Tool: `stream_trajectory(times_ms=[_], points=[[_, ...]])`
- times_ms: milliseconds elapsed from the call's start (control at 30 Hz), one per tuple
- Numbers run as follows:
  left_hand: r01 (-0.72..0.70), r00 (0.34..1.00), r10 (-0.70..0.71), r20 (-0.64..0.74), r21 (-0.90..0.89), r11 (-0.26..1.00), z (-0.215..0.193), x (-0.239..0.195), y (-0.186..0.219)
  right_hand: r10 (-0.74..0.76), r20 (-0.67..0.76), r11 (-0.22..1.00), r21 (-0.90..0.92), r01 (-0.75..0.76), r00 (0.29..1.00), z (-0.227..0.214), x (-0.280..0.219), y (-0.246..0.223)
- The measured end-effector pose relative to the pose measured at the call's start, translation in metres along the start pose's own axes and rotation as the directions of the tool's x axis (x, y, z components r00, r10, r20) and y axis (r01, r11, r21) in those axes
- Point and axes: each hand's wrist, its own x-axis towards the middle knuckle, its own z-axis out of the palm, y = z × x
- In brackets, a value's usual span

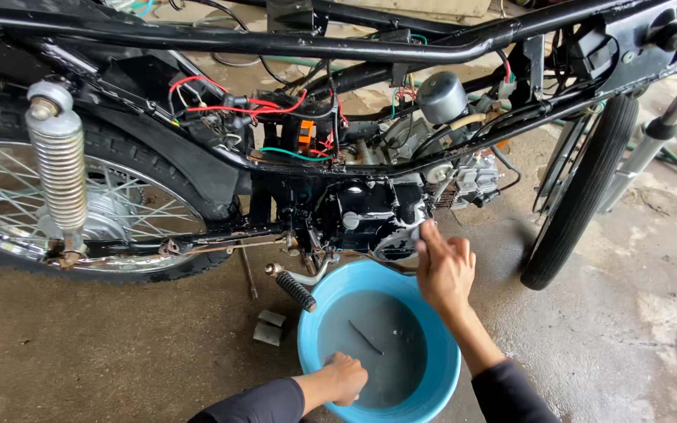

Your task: The person retrieves a sanding block and walks to a motorcycle. They dip the block in a blue basin of water and scrub the motorcycle's engine casing and frame. The person repeatedly wets the block and scrubs the same area.

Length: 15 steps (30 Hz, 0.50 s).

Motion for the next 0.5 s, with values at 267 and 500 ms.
stream_trajectory(times_ms=[267, 500], points=[[-0.016, 0.999, 0.011, -0.032, -0.163, 0.987, 0.039, 0.034, -0.024, 0.058, -0.044, 0.995, 0.087, -0.054, 0.997, -0.001, 0.007, 0.000], [0.259, 0.960, -0.272, 0.065, -0.570, 0.780, 0.067, 0.103, -0.062, 0.254, 0.144, 0.940, 0.197, -0.279, 0.957, -0.013, 0.021, 0.005]])
